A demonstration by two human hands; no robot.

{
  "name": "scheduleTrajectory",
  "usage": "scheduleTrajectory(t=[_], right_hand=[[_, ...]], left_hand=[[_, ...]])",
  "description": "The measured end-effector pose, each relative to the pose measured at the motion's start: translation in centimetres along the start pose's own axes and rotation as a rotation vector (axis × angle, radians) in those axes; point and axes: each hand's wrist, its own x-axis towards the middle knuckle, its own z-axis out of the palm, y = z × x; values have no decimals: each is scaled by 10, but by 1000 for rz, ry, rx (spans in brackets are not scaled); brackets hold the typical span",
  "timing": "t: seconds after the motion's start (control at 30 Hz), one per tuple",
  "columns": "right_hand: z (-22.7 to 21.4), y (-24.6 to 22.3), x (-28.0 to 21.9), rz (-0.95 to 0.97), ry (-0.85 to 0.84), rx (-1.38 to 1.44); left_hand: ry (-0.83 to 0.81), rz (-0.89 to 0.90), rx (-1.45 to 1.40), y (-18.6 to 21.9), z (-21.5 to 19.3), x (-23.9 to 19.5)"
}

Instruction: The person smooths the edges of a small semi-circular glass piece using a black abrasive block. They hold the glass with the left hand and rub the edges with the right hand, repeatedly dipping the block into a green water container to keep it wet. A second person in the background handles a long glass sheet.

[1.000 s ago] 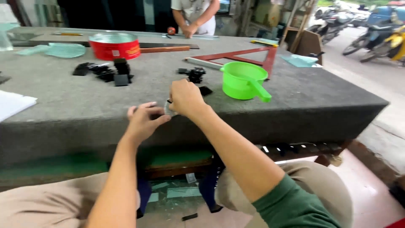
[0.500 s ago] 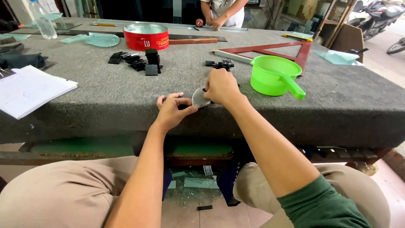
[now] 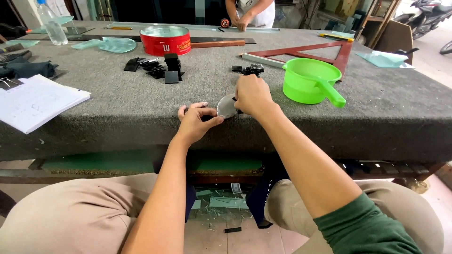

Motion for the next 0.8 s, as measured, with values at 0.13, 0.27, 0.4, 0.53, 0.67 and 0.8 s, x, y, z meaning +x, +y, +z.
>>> scheduleTrajectory(t=[0.13, 0.27, 0.4, 0.53, 0.67, 0.8], right_hand=[[-20, -42, -18, -69, -59, 31], [-28, 26, 8, 104, -10, -5], [-39, 76, 8, 344, -33, 817], [-49, 54, -14, 297, -63, 1138], [-37, 42, -19, 301, -136, 1189], [-26, 44, -14, 358, -193, 1116]], left_hand=[[11, 30, -15, -3, 2, -1], [-8, 7, 26, -1, -3, 0], [-6, -25, 20, 1, -3, 0], [9, -21, 40, 3, -3, -4], [6, -14, 44, 1, -2, -2], [5, -15, 35, 0, -2, -1]])
